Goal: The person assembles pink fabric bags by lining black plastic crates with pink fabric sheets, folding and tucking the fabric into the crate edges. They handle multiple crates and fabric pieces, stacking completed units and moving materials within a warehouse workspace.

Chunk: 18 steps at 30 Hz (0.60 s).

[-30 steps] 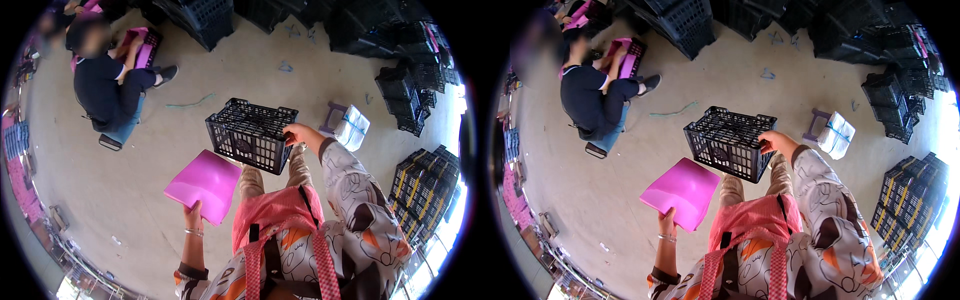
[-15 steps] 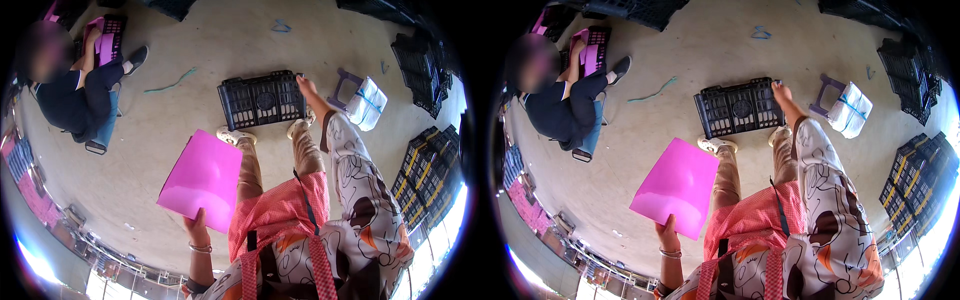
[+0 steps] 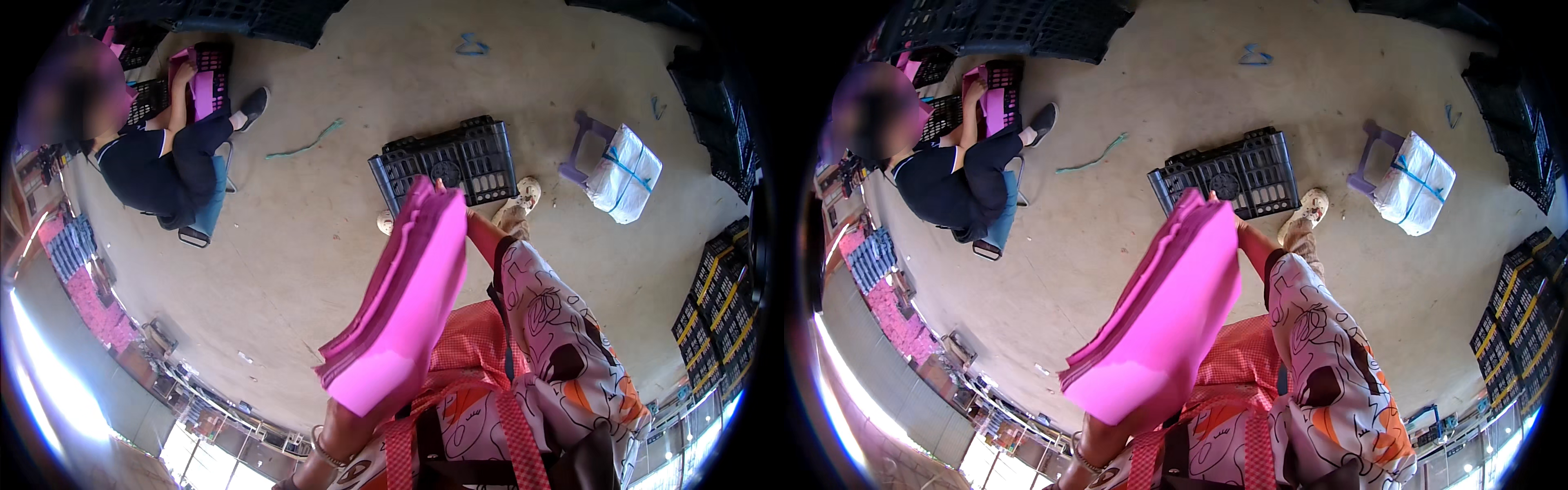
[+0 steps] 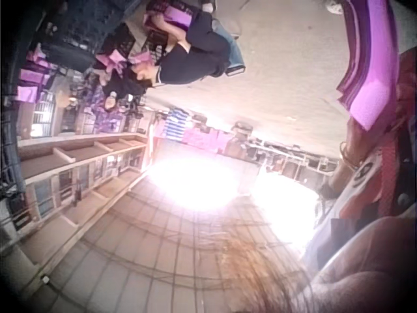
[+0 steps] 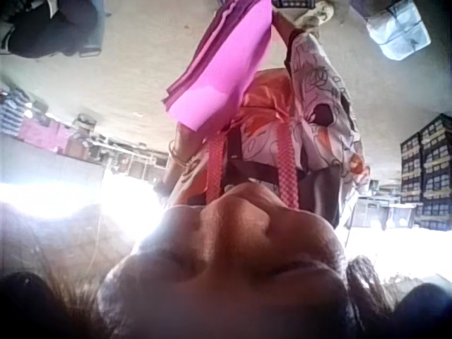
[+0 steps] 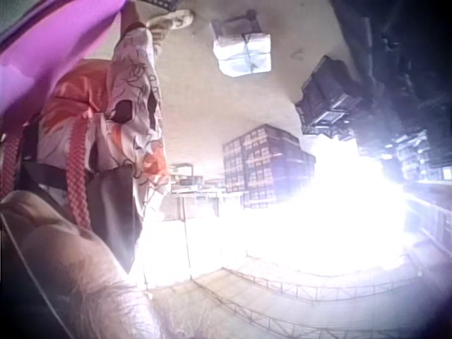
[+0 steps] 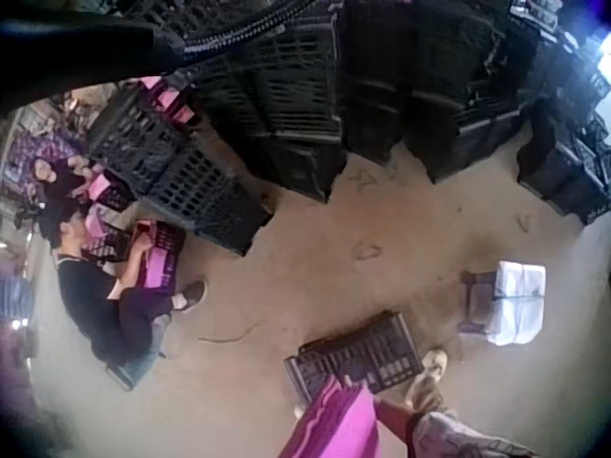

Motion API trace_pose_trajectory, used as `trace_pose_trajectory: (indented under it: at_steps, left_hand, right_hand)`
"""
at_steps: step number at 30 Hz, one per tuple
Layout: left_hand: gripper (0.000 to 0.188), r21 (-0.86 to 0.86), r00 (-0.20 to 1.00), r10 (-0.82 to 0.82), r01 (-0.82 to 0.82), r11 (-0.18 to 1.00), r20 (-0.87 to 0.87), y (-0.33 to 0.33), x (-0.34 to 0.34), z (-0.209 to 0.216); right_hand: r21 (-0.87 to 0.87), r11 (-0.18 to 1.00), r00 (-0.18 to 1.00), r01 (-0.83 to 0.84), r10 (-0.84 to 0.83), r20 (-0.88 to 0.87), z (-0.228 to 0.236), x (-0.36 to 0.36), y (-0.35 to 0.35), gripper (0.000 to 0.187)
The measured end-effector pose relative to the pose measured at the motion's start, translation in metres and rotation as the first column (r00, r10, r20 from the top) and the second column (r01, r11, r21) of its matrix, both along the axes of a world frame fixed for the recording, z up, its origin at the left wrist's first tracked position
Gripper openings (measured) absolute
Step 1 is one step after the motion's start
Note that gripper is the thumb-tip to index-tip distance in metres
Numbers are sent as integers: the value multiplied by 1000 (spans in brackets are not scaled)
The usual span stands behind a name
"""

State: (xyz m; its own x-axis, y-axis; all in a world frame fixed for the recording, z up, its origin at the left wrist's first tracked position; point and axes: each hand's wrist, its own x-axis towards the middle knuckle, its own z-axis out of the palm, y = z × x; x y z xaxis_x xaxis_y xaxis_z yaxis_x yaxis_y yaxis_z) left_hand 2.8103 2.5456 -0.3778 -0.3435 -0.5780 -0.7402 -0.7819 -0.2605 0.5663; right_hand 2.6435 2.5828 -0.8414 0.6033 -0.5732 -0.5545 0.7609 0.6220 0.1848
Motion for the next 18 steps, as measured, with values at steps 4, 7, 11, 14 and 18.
trace_pose_trajectory:
  at_steps: [4,7,11,14,18]
  left_hand:
    - [30,-54,964,-233,228,972,-128,-11,-13,-10]
    - [30,164,991,-107,119,979,-80,-13,-7,-29]
    - [23,106,985,-50,68,992,-165,-18,7,-113]
    - [26,213,954,157,-103,972,-256,-26,11,-185]
    - [34,345,923,248,-139,928,-295,-45,2,-253]
  right_hand:
    - [-3,999,998,48,-48,34,10,-46,43,86]
    - [58,991,993,120,-119,-8,15,-90,87,86]
    - [137,942,952,306,-299,-72,36,-140,130,89]
    - [-26,971,936,238,-237,-262,56,-163,119,78]
    - [25,1000,761,-19,31,-648,33,-179,103,55]
